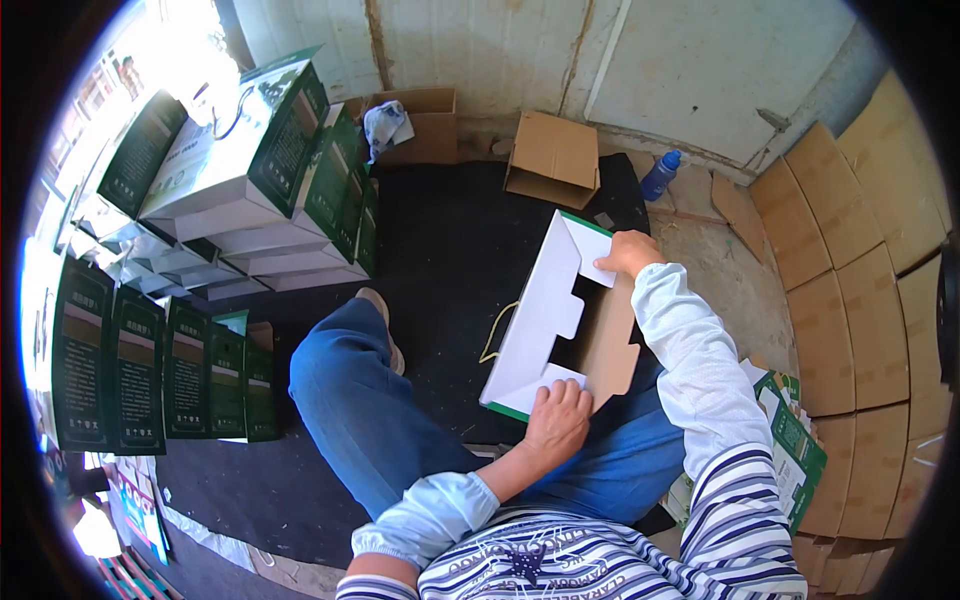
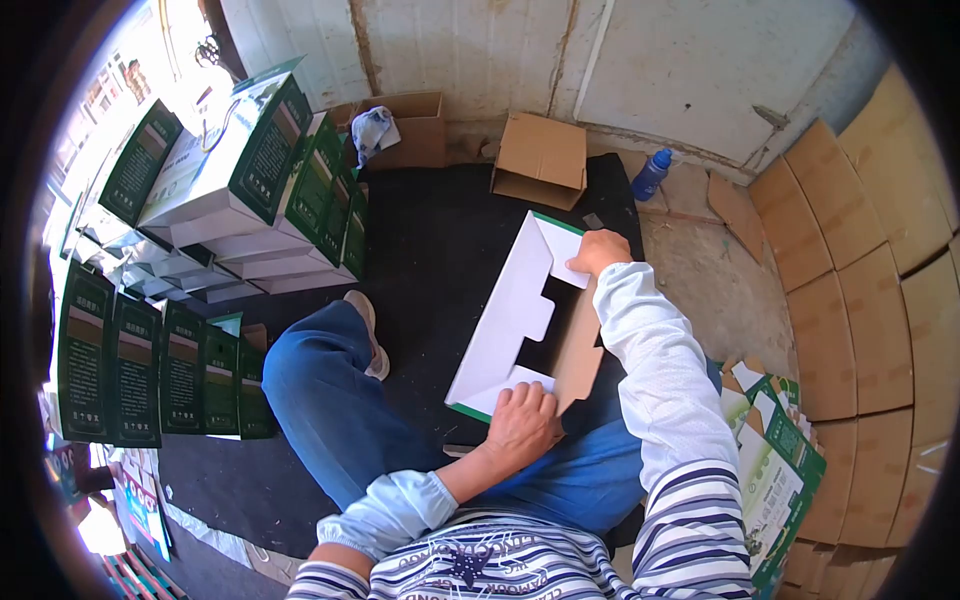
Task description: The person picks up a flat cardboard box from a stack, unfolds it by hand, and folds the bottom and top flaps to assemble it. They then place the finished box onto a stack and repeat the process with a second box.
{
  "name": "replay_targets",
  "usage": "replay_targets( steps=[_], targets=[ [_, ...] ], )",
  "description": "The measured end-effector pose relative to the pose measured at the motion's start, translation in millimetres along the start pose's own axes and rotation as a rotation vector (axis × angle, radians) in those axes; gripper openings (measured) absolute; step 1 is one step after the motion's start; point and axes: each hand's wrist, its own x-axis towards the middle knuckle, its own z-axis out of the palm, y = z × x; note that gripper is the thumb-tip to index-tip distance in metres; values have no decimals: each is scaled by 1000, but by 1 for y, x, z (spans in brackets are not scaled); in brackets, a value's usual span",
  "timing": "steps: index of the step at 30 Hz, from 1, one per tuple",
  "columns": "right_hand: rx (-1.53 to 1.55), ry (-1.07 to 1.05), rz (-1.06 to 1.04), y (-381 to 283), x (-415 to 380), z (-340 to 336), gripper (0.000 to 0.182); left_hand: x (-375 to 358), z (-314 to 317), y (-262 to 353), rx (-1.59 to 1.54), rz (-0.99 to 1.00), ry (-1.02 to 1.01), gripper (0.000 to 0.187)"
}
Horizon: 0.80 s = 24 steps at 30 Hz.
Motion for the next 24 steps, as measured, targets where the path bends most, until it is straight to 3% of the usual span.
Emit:
replay_targets(
  steps=[3, 7, 9, 13, 14, 15, 16, 19, 22, 24],
  targets=[
    [112, -53, -68, 27, 6, 6, 50, -11, -12, -15, 44, -44, 49, 20],
    [607, -529, 6, 52, -3, 8, 52, -25, -41, -65, 29, -101, 193, 12],
    [746, -554, -56, 61, -10, 25, 52, -28, -51, -80, -33, -266, 155, 14],
    [724, -357, -100, 57, -37, 33, 47, -18, -36, -83, -187, -568, 321, 29],
    [667, -262, -135, 52, -48, 29, 46, -17, -28, -86, -168, -565, 352, 48],
    [606, -168, -171, 50, -57, 29, 46, -15, -26, -87, -90, -500, 378, 49],
    [330, 142, -278, 46, -57, 44, 46, -14, -26, -88, -11, -435, 405, 49],
    [165, 366, -548, 26, -82, 35, 54, -15, -23, -90, 165, -344, 312, 51],
    [124, 509, -875, 14, -80, 59, 58, -16, -26, -83, 235, -287, 214, 52],
    [137, 387, -812, 11, -80, 65, 62, -15, -25, -82, 273, -225, 191, 54]
  ],
)
